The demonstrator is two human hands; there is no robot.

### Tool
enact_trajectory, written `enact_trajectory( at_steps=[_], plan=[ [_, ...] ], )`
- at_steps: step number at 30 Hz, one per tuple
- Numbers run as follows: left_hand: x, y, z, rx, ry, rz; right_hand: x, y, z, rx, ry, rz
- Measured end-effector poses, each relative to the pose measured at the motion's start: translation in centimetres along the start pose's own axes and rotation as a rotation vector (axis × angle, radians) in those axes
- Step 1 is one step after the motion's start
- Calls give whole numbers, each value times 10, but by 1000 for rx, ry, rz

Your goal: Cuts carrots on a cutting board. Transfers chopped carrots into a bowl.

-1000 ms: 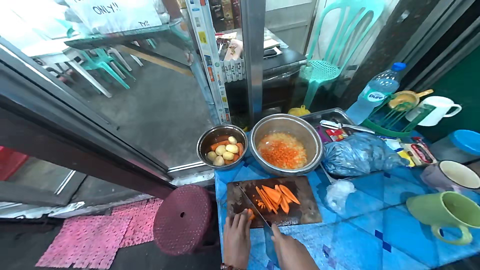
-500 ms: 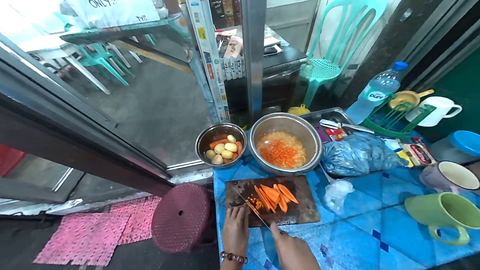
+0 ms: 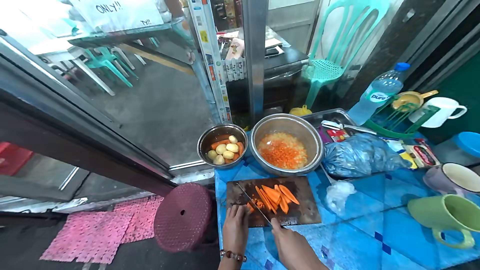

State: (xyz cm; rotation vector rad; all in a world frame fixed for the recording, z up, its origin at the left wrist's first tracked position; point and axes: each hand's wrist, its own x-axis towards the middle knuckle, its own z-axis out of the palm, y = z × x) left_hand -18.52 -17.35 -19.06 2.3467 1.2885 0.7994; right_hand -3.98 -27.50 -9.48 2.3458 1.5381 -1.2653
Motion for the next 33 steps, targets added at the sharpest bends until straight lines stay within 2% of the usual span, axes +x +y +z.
enact_trajectory(
  at_steps=[11, 18, 24, 28, 33],
  plan=[
    [-1, 5, -2, 54, -18, -7, -19, -4, 7, -93, 62, -13],
    [-1, 3, -2, 115, -1, -5, -8, -7, 10, -80, 8, 7],
    [-2, 6, 0, -61, -12, -122, 14, -3, 13, 32, -10, 13],
    [-4, 7, 1, -106, 7, -178, 4, 2, 14, 58, 1, 12],
    [-4, 6, 3, -96, 34, -163, -8, -6, 11, 18, 19, 7]
  ],
)
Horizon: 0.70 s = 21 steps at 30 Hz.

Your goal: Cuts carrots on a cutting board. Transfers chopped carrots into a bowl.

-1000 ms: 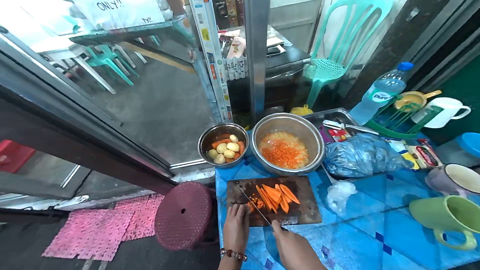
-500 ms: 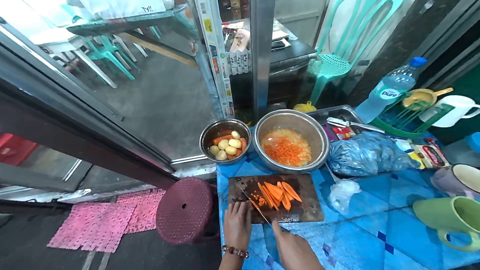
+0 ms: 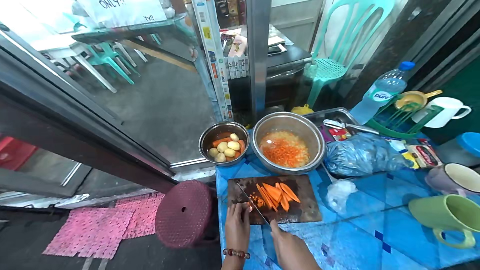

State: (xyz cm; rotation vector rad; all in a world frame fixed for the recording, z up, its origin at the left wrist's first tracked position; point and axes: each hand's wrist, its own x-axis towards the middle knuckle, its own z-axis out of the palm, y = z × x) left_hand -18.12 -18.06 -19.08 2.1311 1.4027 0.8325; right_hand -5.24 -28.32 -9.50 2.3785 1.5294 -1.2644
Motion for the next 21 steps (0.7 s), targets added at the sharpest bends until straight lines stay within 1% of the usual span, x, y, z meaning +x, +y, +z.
enact_trajectory(
  at_steps=[3, 11, 16, 18, 21],
  plan=[
    [2, 1, -2, 15, -10, 2, -2, -2, 0, -33, -13, 13],
    [0, 5, -3, 58, -10, 11, -9, -4, 6, -89, 32, 4],
    [-2, 4, -2, 92, 14, 33, 4, -12, 14, -117, 6, 55],
    [-3, 3, -3, 66, -8, 22, 9, -15, 13, -103, -7, 59],
    [-5, 2, -3, 54, -13, 20, 12, -7, 1, 19, -66, 48]
  ],
)
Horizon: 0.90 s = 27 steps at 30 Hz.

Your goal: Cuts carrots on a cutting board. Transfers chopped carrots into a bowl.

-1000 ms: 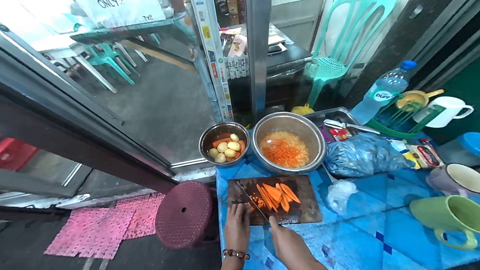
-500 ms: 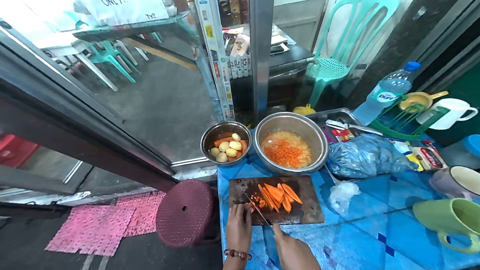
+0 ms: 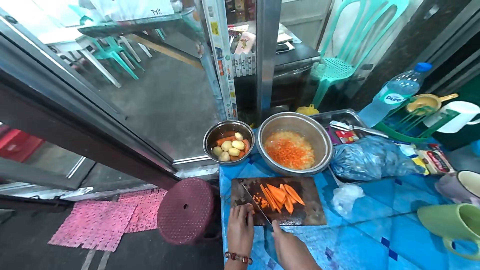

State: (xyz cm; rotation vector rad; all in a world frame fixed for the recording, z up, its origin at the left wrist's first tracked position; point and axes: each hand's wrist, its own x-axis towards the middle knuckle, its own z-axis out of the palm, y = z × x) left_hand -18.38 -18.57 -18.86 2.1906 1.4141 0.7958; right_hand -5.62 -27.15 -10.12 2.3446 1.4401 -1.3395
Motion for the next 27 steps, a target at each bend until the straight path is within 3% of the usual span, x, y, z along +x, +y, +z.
enact_trajectory(
  at_steps=[3, 14, 20, 27],
  plan=[
    [0, 1, -2, -61, 5, -40, -6, 4, -6, 65, 7, -18],
    [2, 0, -3, -45, 4, -37, -8, -10, 6, -119, 34, -7],
    [2, 2, -13, -22, -11, -77, -2, 1, -5, 59, -15, -27],
    [-9, -7, -14, -25, -40, -31, -22, 2, 2, -11, 27, -57]
  ],
)
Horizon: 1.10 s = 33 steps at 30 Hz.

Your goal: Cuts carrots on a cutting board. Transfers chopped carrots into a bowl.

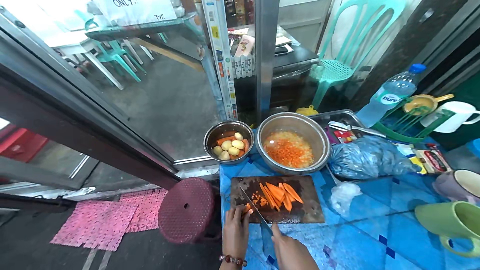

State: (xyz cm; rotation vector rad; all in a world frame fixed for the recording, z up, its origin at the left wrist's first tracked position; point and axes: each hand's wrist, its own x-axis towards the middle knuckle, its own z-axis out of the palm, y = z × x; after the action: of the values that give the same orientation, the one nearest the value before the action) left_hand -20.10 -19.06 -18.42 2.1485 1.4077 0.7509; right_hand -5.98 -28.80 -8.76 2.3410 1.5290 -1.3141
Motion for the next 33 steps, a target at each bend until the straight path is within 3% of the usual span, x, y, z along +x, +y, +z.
enact_trajectory(
  at_steps=[7, 14, 33],
  plan=[
    [-1, -3, 4, -5, 22, 44, 10, -9, 10, -127, 31, 71],
    [-2, 2, 3, 28, 26, -3, 10, 5, -1, -44, -5, 31],
    [-3, -5, 8, 47, 83, 102, -2, -3, 7, -129, 35, 4]
  ],
)
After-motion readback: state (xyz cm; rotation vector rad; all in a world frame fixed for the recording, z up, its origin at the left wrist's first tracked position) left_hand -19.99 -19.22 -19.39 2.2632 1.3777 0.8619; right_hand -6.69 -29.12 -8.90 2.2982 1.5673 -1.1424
